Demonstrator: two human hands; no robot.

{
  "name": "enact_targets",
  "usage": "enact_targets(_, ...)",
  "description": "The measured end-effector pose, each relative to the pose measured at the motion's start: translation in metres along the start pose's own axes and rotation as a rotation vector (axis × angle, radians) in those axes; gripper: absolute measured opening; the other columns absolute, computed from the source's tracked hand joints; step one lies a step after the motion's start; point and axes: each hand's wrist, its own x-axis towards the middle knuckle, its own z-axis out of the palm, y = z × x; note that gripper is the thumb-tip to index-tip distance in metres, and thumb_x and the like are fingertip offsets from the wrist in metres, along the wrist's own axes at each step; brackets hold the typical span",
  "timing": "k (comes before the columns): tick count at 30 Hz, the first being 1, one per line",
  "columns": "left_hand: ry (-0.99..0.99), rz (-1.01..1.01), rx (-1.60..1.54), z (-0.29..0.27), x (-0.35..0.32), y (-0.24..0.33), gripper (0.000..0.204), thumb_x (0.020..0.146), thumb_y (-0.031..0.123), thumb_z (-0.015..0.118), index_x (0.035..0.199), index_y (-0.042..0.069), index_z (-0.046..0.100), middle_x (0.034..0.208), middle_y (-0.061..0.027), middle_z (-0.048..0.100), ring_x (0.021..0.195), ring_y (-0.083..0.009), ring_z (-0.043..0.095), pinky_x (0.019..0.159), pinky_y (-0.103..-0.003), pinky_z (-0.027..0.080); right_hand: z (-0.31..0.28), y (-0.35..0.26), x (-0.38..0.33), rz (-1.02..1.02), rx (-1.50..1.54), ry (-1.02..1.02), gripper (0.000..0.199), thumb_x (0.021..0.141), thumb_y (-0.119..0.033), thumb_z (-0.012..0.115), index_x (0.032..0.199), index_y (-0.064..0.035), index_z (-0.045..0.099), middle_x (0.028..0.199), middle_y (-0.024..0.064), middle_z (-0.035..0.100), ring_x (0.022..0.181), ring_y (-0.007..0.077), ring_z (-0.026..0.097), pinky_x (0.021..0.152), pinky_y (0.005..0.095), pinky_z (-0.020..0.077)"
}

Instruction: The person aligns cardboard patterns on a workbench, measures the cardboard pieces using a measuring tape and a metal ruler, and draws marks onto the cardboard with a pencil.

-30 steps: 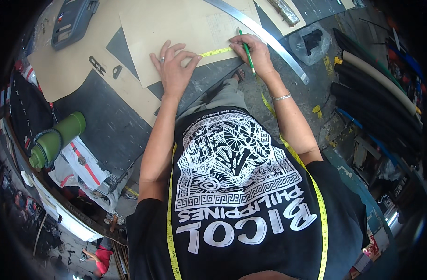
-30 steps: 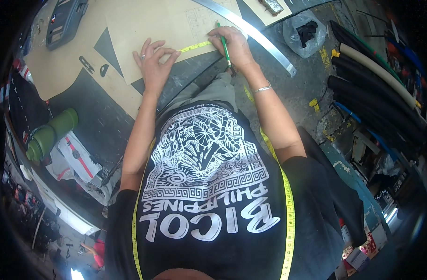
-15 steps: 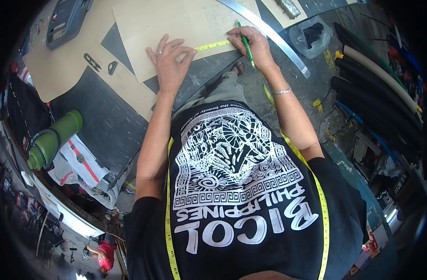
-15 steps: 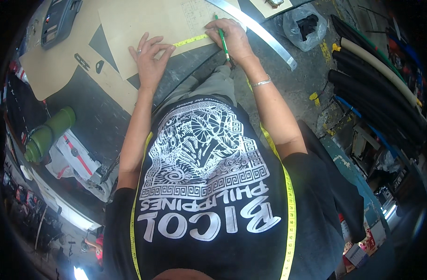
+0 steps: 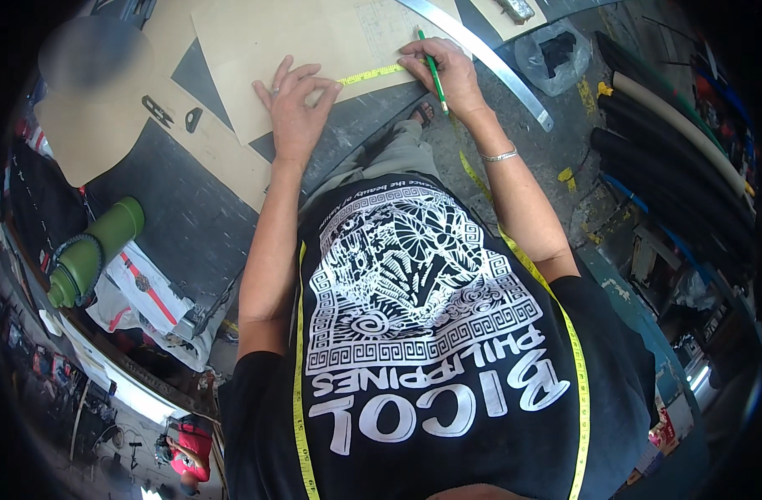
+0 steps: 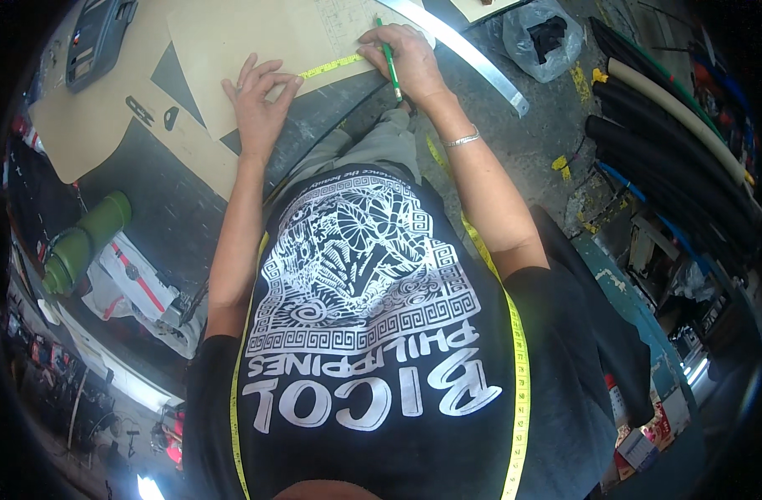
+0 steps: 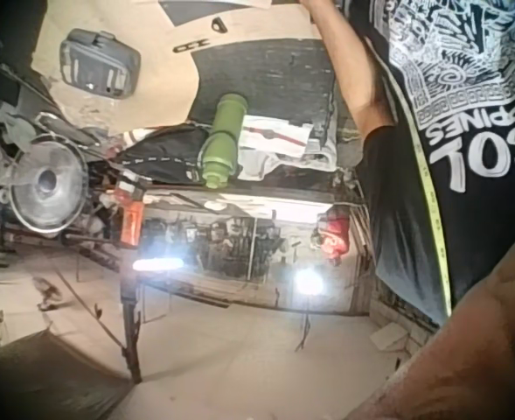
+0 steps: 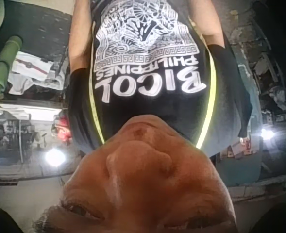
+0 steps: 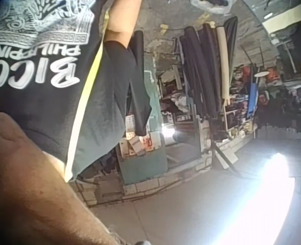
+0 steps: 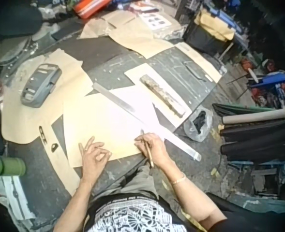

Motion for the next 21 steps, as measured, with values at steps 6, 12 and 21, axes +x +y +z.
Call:
enact_targets(6,0.002,0.023,0.029,0.0002,0.0000,-0.0018,0.014,0.087,0.031,0.082,0.088,0.018,0.080,0.121,0.0000,0.071,0.142,-0.0275,0.047,0.120,-0.069,0.007,0.0011,0.0003,-0.0003,-0.021,-0.039,0.007,0.016,0.085,-0.020,0.081,0.094,-0.0080,0.076,0.090,0.0101,0.073,0.090,0.0320,0.066,0.085,0.0422,0.0517)
enact_targets(12,0.004,0.030,0.028,0.0003,-0.0002,-0.0020,0.014,0.087,0.031,0.082,0.088,0.017,0.080,0.122,-0.0005,0.071,0.142,-0.0278,0.047,0.119,-0.070,0.007,0.0044,0.0062,-0.0003,-0.078,-0.081,0.035,0.017,0.086,-0.022,0.082,0.095,-0.0092,0.076,0.089,0.0069,0.073,0.085,0.0272,0.068,0.079,0.0376,0.0528)
enact_targets(21,-0.004,0.004,0.007,0.0000,0.0003,-0.0011,0.012,0.085,0.029,0.082,0.086,0.017,0.078,0.124,0.0007,0.070,0.144,-0.0276,0.045,0.123,-0.067,0.002,0.0038,0.0055,-0.0003,-0.082,-0.068,0.037,0.017,0.086,-0.022,0.081,0.095,-0.0085,0.076,0.089,0.0071,0.073,0.085,0.0271,0.068,0.079,0.0375,0.0528)
